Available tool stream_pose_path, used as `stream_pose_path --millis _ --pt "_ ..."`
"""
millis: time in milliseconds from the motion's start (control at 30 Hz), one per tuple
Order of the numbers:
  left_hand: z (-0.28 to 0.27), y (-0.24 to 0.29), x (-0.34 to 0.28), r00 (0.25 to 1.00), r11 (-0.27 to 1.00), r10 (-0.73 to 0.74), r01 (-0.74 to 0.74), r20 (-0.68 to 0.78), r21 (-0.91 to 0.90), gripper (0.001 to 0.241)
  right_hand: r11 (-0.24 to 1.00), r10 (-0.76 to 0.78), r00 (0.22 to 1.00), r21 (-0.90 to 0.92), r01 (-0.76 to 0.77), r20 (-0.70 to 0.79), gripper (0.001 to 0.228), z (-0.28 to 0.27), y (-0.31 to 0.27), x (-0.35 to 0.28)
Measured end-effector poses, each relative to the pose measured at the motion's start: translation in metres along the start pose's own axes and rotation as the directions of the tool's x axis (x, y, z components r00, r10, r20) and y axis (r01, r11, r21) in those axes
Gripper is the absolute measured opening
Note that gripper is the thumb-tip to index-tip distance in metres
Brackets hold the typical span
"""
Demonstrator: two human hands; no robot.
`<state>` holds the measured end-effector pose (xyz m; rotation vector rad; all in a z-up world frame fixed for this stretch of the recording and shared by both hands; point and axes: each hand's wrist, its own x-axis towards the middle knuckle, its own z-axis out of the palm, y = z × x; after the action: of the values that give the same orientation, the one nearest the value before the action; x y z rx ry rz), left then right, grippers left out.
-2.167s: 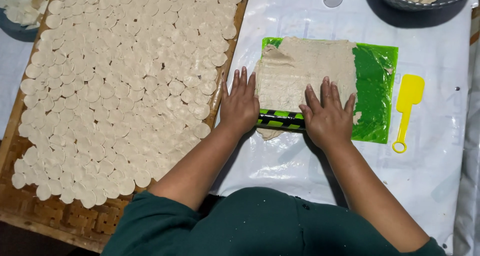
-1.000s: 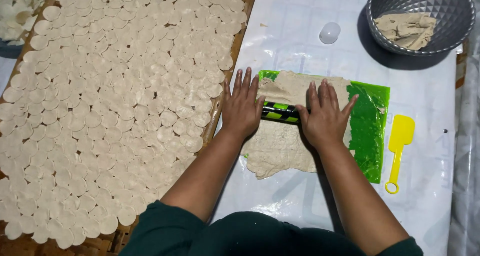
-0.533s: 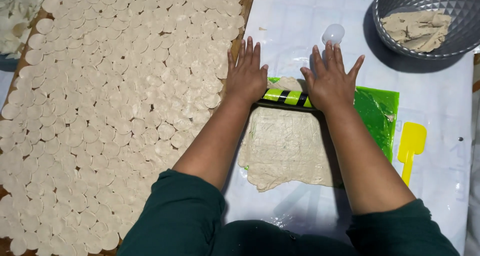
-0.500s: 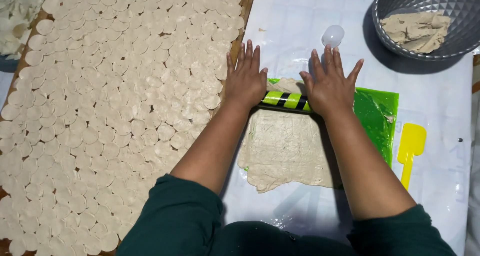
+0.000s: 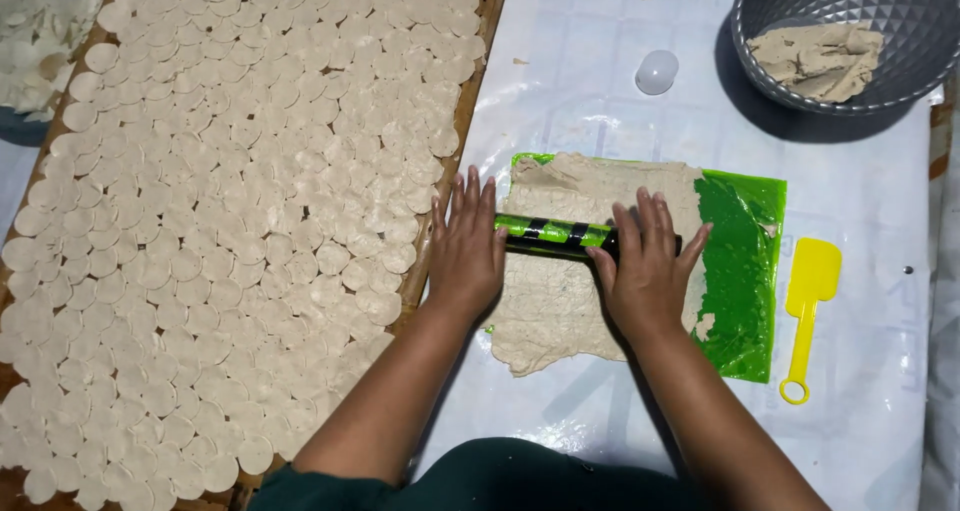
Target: Rolling out dough on a flat surface using a rolling pin and a plastic scraper to create thin sheets.
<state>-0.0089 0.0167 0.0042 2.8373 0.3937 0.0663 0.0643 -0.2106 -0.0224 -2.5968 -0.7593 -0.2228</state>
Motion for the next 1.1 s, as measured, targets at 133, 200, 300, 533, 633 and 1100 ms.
stream_pose_path --millis 133,200,300,533,633,1100 --pt "0.021 0.005 -0.012 0.998 1.000 0.001 0.000 -0.066 0.022 0.061 0.986 0.036 0.997 -0.165 -0.025 0.062 0.061 0.024 0.005 -0.006" --pt "0.027 0.006 -0.001 0.993 0.997 0.065 -0.062 -0.102 0.034 0.065 0.997 -0.012 1.000 -0.078 0.011 -0.012 0.077 0.028 0.005 0.005" --pt "0.021 0.006 0.034 0.991 0.998 0.069 -0.067 -0.118 0.022 0.063 0.990 -0.020 1.000 -0.140 0.018 -0.009 0.078 0.026 0.013 0.045" --pt "0.009 0.012 0.121 0.995 0.991 -0.036 0.024 0.096 0.130 0.058 0.980 0.092 0.962 -0.194 -0.041 0.258 0.058 0.025 0.023 0.132" --pt "0.002 0.013 0.145 0.985 0.983 -0.049 0.018 0.164 0.185 0.059 0.985 0.110 0.935 -0.164 -0.056 0.338 0.059 0.027 0.028 0.157" --pt "-0.006 0.014 0.136 0.992 0.982 -0.039 0.016 0.119 0.189 0.066 0.988 0.025 0.977 -0.156 0.008 0.210 0.059 0.021 0.022 0.145"
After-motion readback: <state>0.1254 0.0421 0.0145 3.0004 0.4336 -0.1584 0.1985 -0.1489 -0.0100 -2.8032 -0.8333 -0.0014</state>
